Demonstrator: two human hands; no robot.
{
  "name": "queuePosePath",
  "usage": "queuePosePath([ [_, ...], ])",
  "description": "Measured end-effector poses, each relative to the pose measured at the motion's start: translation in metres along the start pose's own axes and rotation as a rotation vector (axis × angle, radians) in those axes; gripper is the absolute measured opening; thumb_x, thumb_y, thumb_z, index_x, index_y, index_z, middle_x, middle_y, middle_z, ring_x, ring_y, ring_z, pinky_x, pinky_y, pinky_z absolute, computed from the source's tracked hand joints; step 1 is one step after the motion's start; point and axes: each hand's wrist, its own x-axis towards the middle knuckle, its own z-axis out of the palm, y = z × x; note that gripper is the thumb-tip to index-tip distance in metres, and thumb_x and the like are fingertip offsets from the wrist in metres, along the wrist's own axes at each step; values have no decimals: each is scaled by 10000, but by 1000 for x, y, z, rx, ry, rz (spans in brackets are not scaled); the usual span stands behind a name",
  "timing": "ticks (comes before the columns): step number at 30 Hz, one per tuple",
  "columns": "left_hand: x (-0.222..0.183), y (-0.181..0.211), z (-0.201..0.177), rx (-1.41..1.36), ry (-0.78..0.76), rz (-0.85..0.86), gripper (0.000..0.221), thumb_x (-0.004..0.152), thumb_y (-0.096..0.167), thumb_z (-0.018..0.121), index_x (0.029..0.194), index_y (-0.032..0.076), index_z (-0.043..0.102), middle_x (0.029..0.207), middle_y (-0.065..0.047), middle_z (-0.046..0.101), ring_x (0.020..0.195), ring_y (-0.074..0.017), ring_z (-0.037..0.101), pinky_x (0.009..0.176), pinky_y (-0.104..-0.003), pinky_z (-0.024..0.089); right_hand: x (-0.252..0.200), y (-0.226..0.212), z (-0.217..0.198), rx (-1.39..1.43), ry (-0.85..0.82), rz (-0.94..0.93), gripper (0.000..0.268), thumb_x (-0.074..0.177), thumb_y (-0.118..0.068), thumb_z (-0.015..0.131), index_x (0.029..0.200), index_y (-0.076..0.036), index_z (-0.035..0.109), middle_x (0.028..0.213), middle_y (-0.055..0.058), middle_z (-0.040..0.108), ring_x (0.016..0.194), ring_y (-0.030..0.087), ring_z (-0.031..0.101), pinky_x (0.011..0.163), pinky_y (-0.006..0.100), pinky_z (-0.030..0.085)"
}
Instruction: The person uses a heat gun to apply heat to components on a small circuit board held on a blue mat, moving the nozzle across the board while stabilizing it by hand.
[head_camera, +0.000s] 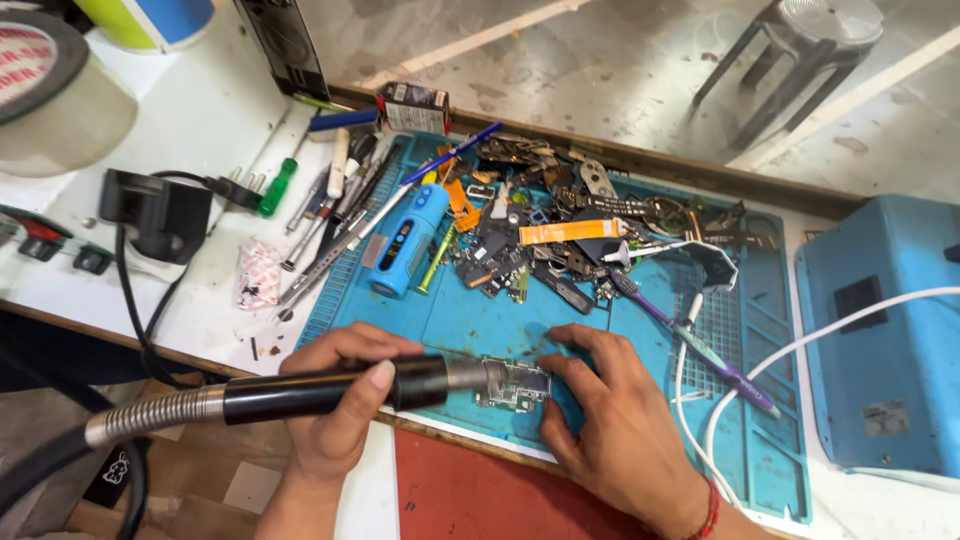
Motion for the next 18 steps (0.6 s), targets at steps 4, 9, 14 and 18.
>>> queuePosePath([
  [4, 2, 3, -4, 96, -144, 59, 244, 904, 201, 723, 947, -30, 658, 992, -208, 766, 877, -252, 765, 823, -342, 619, 1, -1, -1, -5, -3, -17, 396, 709, -109, 744, 1092, -29, 682, 1273, 155, 589, 1139, 377, 579, 947, 452, 493],
  [9, -2, -1, -1, -39, 21, 32, 248, 964, 196, 712, 1009, -41, 652, 1019, -212, 712, 926, -253, 725, 906, -366, 609, -1, 1, 0, -7, -20, -14, 387, 720, -108, 744, 1093, -21, 687, 1286, 157, 580, 1138, 378, 575, 947, 454, 495],
  [14, -1, 6, 1, -24, -53, 42, 245, 947, 195, 720, 1011, -31, 650, 1051, -231, 736, 933, -262, 739, 899, -363, 609, -1, -1, -1, -11, -27, -8, 386, 717, -110, 747, 1088, -20, 689, 1294, 151, 582, 1129, 371, 580, 938, 453, 499],
  [18, 0, 6, 1, -2, -58, 40, 227, 940, 187, 719, 1008, -20, 654, 1038, -231, 741, 925, -262, 752, 882, -367, 618, -1, -1, -1, -10, -28, -5, 387, 719, -110, 745, 1092, -22, 691, 1293, 148, 583, 1122, 368, 584, 935, 452, 501],
])
